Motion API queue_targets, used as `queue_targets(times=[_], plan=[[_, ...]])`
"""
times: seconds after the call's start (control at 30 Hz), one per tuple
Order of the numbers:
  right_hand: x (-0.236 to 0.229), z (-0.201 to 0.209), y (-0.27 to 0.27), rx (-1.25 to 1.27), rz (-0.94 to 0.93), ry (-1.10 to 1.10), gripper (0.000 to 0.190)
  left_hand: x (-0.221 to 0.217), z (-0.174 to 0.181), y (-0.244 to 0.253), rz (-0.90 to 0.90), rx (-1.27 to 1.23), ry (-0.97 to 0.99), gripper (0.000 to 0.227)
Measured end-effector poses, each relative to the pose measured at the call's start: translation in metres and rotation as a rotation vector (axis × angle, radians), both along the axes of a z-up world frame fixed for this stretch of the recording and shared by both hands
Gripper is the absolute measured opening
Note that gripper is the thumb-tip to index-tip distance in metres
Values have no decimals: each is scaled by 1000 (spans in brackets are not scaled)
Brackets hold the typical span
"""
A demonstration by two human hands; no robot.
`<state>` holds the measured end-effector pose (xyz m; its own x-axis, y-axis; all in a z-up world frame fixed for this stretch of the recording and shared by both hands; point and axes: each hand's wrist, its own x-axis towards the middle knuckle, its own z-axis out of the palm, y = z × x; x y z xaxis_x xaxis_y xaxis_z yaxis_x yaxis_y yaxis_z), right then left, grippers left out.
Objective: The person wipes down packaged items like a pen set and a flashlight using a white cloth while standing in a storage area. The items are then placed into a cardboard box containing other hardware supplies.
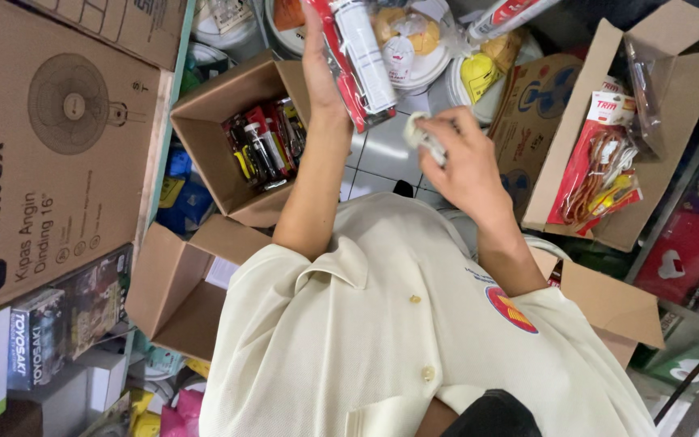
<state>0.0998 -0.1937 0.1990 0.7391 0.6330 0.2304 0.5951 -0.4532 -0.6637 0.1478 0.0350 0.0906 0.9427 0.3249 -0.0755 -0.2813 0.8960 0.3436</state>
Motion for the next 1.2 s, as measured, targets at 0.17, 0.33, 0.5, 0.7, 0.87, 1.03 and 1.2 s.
queue_targets(times=[0.17,0.33,0.5,0.7,0.87,1.03,1.2], plan=[[-13,-27,16,173,40,-122,38,6,5,-3,-39,4,-81,56],[-2,-55,18,206,50,-108,36,1,22,-6,-131,-116,-123,61],[19,-57,-5,154,-127,1,30,-19,39,-6,-108,14,-173,61],[56,-23,7,360,-197,-284,35,-33,36,-43,-278,49,97,59],[40,-13,28,225,-2,-299,40,-32,30,-40,-323,-12,37,59],[-4,-32,4,166,242,58,35,-35,12,-24,-238,-13,61,58],[10,-63,-23,363,62,260,38,-36,-5,-26,-157,153,50,51]])
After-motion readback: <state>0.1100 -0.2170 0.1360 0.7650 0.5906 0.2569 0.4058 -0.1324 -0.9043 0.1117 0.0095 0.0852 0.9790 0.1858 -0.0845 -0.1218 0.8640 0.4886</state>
